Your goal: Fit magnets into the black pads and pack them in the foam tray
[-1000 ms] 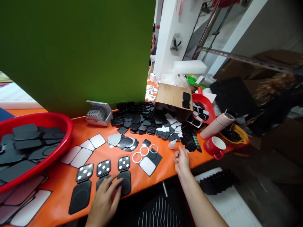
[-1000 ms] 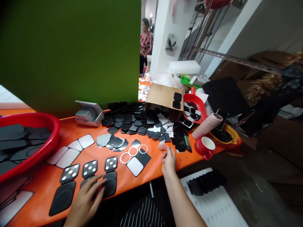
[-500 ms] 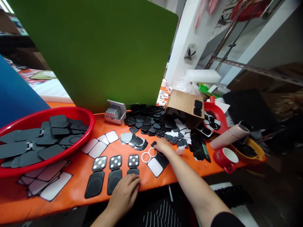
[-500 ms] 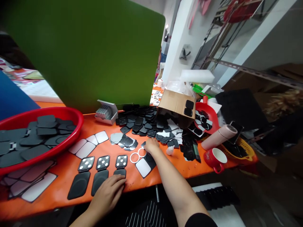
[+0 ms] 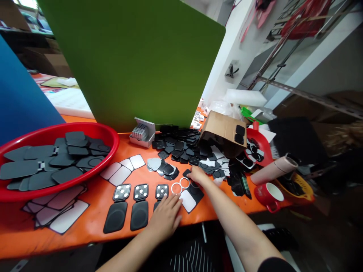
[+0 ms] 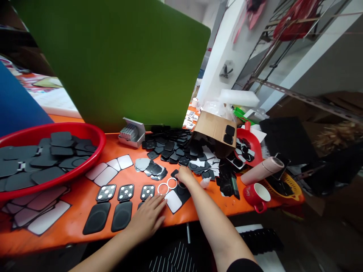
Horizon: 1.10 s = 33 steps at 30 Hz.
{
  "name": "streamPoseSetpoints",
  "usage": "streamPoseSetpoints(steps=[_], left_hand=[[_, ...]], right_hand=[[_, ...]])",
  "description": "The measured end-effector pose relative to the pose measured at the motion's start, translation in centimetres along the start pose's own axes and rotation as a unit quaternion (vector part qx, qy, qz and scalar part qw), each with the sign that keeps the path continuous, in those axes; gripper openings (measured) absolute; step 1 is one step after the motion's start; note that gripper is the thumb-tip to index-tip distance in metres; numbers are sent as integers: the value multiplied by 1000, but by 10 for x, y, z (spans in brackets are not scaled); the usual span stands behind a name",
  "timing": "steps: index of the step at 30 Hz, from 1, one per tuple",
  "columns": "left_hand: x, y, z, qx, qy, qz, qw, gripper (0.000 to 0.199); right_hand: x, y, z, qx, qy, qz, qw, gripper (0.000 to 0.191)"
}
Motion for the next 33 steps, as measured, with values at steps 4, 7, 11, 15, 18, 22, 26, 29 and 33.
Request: streamPoseSetpoints(steps=[4,7,11,15,18,22,26,29,33], left_hand=[[24,8,36,-16,55,0,998,69],[39,12,47,-27,61,-5,998,74],[43,12,49,-39,61,-7,997,75],[23,3,36,-32,50,-9,998,66],[-1,-5,10,1,10,-18,1000,48],[-24,4,-31,-7,-42,-14,999,33],[-20,16,-52,-12,-22,-4,1000,36],[-12,19,-56,-21,-18,-9,1000,42],[-4,20,-58,-51,-8,-24,998,47]], right_hand=[[-7,1,-9,-31,-42,56,997,7],[-19,-5,-14,-41,-76,120,989,8],[-32,-21,-20,-35,-105,231,967,16],[-16,-33,-34,-27,-56,342,938,26],[8,-31,-53,-34,21,402,915,30],[36,-10,-76,-48,116,451,884,28],[61,20,-89,-66,197,465,860,22],[73,34,-89,-75,211,458,860,19],[81,45,-86,-86,196,428,878,17]])
Point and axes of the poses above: each hand's wrist, its own z-axis towards the middle knuckle, its own x-axis out of the palm, y = z × x, the point moved 7 cm from there along z, towards the middle knuckle, and after that the axes turned 15 degrees about x, right-handed, at the moved point
